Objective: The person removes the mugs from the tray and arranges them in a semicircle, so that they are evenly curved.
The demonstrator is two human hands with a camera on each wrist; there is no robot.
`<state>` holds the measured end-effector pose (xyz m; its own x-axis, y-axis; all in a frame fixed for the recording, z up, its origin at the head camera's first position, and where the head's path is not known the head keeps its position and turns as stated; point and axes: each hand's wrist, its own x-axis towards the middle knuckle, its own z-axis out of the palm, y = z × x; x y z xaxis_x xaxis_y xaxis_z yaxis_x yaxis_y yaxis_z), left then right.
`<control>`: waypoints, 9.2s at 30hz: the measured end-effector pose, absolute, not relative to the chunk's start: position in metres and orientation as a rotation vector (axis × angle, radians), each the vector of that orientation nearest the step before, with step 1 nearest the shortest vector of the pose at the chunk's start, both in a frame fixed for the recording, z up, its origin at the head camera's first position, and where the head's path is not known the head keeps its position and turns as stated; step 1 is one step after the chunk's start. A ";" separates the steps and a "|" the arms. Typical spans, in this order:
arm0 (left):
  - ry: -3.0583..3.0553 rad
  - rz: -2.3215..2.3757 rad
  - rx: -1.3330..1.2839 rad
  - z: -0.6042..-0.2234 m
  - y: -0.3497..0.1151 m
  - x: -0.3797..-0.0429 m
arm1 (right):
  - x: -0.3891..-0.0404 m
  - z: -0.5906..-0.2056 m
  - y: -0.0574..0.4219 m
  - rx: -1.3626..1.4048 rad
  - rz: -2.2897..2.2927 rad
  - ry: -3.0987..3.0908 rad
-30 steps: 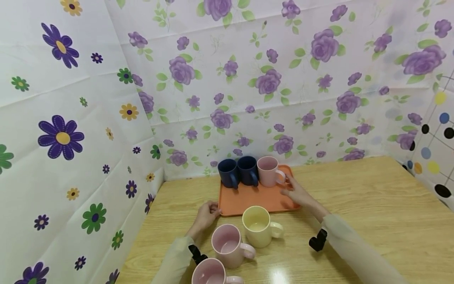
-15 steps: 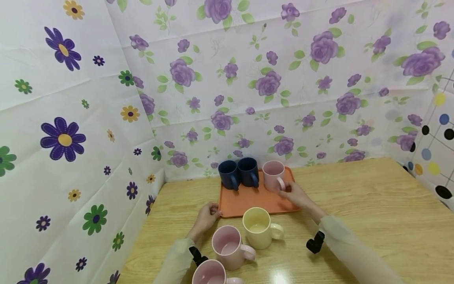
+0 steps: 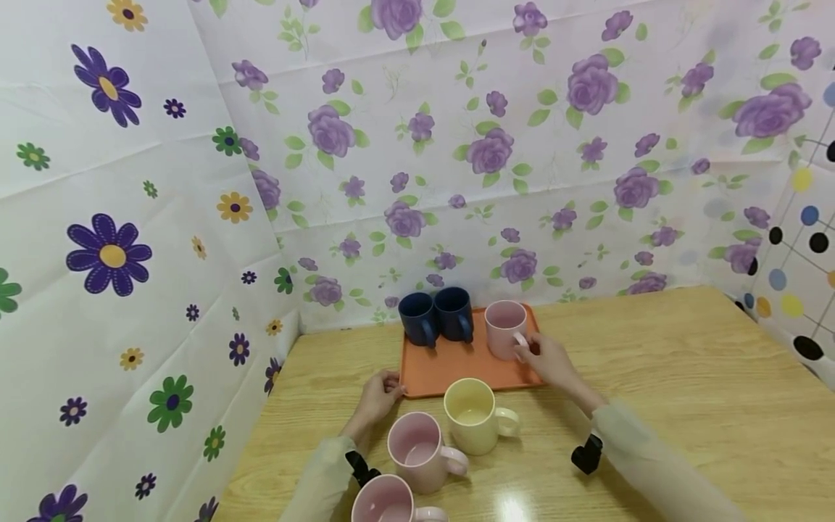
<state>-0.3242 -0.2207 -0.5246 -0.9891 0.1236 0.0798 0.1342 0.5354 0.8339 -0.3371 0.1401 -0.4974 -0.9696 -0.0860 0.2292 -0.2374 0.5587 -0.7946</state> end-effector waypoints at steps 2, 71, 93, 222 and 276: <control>-2.741 -1.491 -0.232 -0.524 -0.220 -0.325 | -0.335 -0.496 0.138 0.265 1.325 -2.560; -2.731 -1.436 -0.254 -0.524 -0.221 -0.322 | -0.241 -0.481 0.185 0.223 1.331 -2.508; -2.749 -1.420 -0.228 -0.525 -0.221 -0.322 | -0.212 -0.485 0.199 0.271 1.352 -2.537; -2.720 -1.425 -0.204 -0.527 -0.219 -0.320 | -0.209 -0.495 0.191 0.681 1.538 -2.700; -2.808 -1.369 -0.173 -0.511 -0.207 -0.322 | -0.345 -0.391 0.094 0.240 2.409 -2.757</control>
